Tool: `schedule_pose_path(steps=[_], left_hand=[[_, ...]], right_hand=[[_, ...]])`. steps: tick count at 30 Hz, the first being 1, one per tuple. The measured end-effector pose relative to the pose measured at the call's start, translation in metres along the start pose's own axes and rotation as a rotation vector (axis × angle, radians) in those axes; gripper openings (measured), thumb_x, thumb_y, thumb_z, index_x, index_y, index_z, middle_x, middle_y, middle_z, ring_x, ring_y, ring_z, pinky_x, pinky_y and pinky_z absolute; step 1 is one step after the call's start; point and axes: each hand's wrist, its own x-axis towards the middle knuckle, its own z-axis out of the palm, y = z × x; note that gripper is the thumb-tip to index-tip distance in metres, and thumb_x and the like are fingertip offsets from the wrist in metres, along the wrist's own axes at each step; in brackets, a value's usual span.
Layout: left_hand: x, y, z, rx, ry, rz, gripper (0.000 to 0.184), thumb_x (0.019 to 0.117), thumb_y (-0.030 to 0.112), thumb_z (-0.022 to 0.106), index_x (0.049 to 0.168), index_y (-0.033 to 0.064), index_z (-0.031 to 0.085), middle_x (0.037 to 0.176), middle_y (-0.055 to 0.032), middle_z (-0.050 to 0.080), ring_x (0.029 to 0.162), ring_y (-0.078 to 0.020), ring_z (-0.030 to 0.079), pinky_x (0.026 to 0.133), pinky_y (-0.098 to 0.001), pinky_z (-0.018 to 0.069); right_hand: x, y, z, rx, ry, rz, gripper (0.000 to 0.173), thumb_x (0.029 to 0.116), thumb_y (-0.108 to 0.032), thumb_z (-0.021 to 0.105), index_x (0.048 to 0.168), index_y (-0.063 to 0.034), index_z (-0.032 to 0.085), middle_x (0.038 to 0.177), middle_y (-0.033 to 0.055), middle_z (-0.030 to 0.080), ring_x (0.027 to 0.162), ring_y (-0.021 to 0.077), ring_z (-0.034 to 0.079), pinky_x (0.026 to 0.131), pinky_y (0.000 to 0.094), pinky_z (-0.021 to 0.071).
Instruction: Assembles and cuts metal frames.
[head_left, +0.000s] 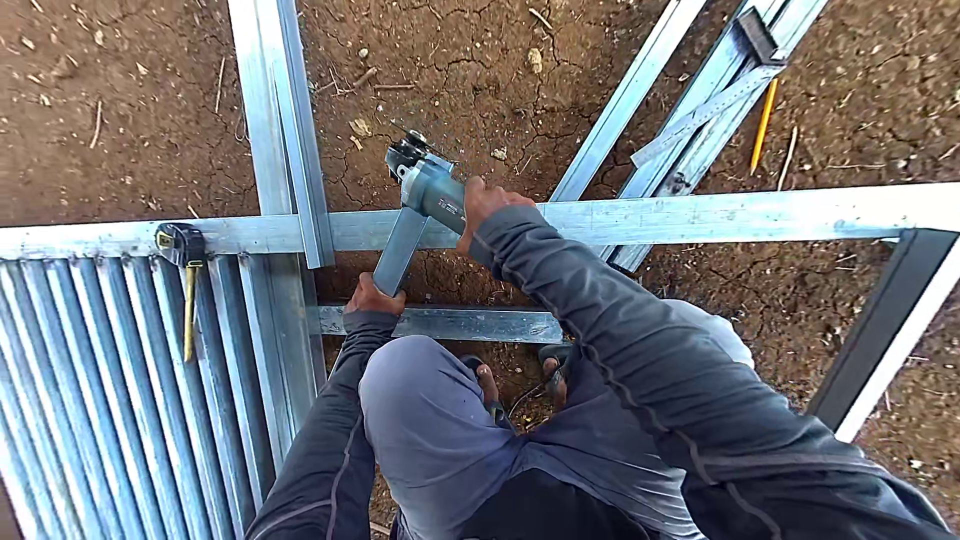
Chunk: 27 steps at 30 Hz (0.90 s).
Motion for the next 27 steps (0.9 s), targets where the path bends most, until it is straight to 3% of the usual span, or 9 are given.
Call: schedule_pose_path(steps=[2, 5, 9, 14, 27], left_hand=[[0.0, 0.0, 0.002, -0.007, 0.011, -0.002, 0.073, 0.0788, 0.039, 0.081, 0.135, -0.0007, 0.056, 0.117, -0.0275, 0.071, 0.103, -0.0463, 0.072, 0.085, -0.0674, 0.0543], [0.002, -0.002, 0.002, 0.004, -0.007, 0.002, 0.072, 0.0794, 0.04, 0.081, 0.135, 0.001, 0.056, 0.117, -0.0257, 0.071, 0.103, -0.045, 0.072, 0.086, -0.0667, 0.0544], [0.003, -0.002, 0.002, 0.018, -0.008, 0.006, 0.071, 0.0794, 0.041, 0.08, 0.134, 0.0018, 0.056, 0.116, -0.0254, 0.072, 0.103, -0.0442, 0.072, 0.086, -0.066, 0.0545], [0.002, -0.001, -0.002, 0.024, -0.046, -0.013, 0.074, 0.0799, 0.042, 0.08, 0.136, 0.0015, 0.055, 0.118, -0.0262, 0.071, 0.106, -0.0448, 0.071, 0.088, -0.0664, 0.054], [0.003, -0.001, -0.001, 0.042, -0.027, 0.001, 0.072, 0.0793, 0.042, 0.08, 0.134, 0.0017, 0.056, 0.117, -0.0252, 0.071, 0.104, -0.0435, 0.072, 0.087, -0.0653, 0.0545]], right_hand=[[-0.023, -0.008, -0.011, 0.045, 0.02, -0.054, 0.059, 0.0956, -0.01, 0.068, 0.146, 0.0073, 0.044, 0.143, 0.0286, 0.056, 0.134, 0.0434, 0.054, 0.108, 0.06, 0.0428], [-0.009, -0.002, -0.004, 0.016, 0.024, -0.033, 0.065, 0.0928, -0.014, 0.073, 0.148, 0.0048, 0.043, 0.141, 0.0274, 0.057, 0.133, 0.0427, 0.056, 0.106, 0.0603, 0.0439], [0.063, 0.026, 0.034, -0.097, 0.116, 0.042, 0.086, 0.0753, -0.032, 0.086, 0.147, -0.0071, 0.044, 0.126, 0.0222, 0.067, 0.118, 0.0402, 0.066, 0.092, 0.0615, 0.0531], [0.064, 0.027, 0.034, -0.105, 0.103, 0.049, 0.092, 0.075, -0.036, 0.087, 0.149, -0.0054, 0.043, 0.129, 0.0253, 0.065, 0.119, 0.0435, 0.065, 0.093, 0.0638, 0.052], [0.066, 0.031, 0.028, -0.146, 0.094, 0.035, 0.087, 0.0741, -0.034, 0.087, 0.145, -0.0053, 0.047, 0.13, 0.0234, 0.065, 0.121, 0.0409, 0.065, 0.093, 0.0626, 0.0526]])
